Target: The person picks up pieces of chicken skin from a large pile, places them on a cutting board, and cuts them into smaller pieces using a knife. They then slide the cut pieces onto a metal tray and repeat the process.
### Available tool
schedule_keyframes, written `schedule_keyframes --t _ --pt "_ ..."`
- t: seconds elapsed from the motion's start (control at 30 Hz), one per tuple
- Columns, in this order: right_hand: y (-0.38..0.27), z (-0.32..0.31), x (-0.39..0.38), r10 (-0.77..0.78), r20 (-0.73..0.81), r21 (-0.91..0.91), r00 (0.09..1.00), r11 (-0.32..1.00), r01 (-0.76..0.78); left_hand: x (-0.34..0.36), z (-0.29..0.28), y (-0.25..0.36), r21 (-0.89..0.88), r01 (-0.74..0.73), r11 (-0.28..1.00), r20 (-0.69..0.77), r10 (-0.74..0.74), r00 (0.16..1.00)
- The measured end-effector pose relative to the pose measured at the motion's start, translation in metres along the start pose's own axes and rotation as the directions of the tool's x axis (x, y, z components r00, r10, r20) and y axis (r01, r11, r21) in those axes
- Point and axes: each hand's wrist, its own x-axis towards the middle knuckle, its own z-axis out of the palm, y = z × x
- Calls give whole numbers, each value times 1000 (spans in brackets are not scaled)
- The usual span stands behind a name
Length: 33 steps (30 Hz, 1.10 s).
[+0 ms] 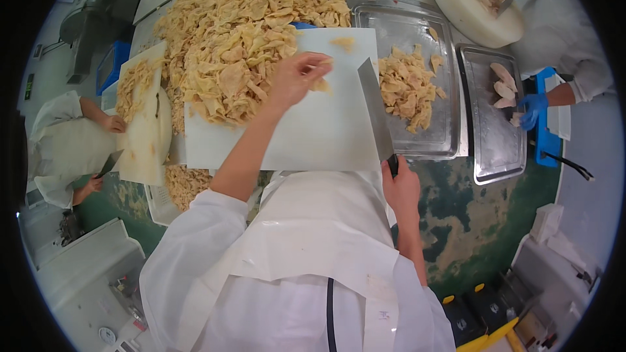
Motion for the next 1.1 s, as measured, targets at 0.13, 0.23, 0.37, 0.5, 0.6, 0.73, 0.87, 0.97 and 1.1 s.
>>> schedule_keyframes --t 0.13,0.23,0.37,0.5,0.6,0.73,0.87,0.97,1.1 --pt "2 1 4 -11 -37 105 999 994 15 -5 52 -29 279 -211 937 230 148 962" --pt "11 -2 6 66 -16 57 998 996 -65 -26 61 -45 581 -494 647 151 511 847" --pt "-8 -16 -1 72 -22 -7 997 997 -72 -57 44 -53 703 -242 669 42 301 953" --pt "-20 -17 -14 -31 -36 -77 999 997 29 -67 34 -64 598 -303 742 51 342 938" --pt "-9 -5 -14 -98 0 -160 995 982 97 -66 32 -71 555 -349 755 32 400 916" --pt "-12 -12 -17 -66 20 -188 998 980 68 -69 27 -71 543 -378 750 -47 477 878" --pt "-25 -5 -25 -139 9 -94 990 986 140 -71 8 -64 525 -335 782 -85 440 894" --pt "-16 12 -25 -147 123 -211 981 963 170 -57 -12 -55 667 -299 682 -139 508 850" --pt "-25 0 -35 -124 97 -119 988 984 135 -24 -30 -60 894 -152 421 -52 434 899"
